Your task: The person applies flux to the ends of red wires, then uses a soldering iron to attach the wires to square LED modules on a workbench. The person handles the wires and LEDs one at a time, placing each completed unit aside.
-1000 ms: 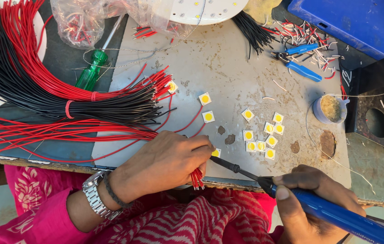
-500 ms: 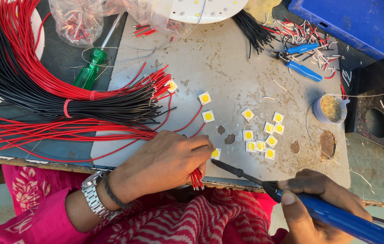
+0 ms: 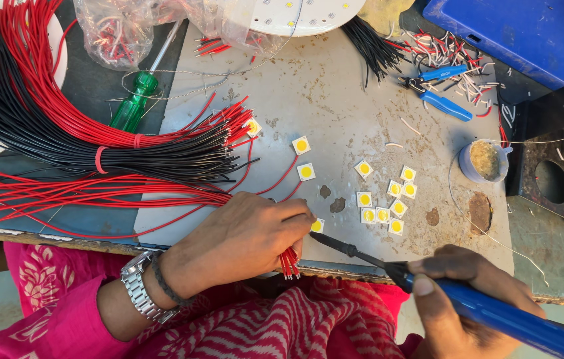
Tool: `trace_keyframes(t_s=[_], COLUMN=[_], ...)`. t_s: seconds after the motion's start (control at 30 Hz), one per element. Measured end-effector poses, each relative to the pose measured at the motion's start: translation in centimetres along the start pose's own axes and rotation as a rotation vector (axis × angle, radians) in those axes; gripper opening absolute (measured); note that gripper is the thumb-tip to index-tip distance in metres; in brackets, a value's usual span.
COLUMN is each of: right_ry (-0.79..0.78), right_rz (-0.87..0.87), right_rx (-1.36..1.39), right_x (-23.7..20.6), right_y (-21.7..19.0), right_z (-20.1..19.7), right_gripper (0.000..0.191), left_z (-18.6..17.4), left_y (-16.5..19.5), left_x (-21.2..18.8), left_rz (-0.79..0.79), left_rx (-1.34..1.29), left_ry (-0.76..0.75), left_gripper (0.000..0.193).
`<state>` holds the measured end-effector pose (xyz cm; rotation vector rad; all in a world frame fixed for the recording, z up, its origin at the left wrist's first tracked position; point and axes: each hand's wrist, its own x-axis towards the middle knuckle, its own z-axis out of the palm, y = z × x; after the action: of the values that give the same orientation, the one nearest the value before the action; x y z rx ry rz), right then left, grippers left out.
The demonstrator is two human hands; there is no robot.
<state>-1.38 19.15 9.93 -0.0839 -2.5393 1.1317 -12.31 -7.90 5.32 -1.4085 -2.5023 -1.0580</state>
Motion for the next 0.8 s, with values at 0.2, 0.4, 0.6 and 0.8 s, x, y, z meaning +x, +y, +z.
trace_keyframes(t_s=[0.2,0.4,0.6,0.8], right_ry=[0.047,0.332,0.129,-0.002], right_rz=[-0.058,-0.083,-0.085,-0.084], right_rx=[0.075,0.433,0.354,0.003], right_x=[-0.7,-1.0,2.2,3.3], right_y=[1.1,2.9,2.7,1.4], right_z=[-1.0,1.0,4.4,7.4], right_gripper=[0.016,0.025,0.025,0.031], left_z=[0.2,0.4,0.3,0.3], left_y=[-0.1,-0.3,-0.7,-1.2], left_x=[-0.1,-0.3,-0.3,-0.4], left_rz=[-0.007,-0.006,-0.243,-0.214], left_rx=[-0.016,-0.081,-0.238,-0.252], left_ry=[0.004,0.031,0.186,0.326], left_gripper=[0.018,0.024,0.024,0.027])
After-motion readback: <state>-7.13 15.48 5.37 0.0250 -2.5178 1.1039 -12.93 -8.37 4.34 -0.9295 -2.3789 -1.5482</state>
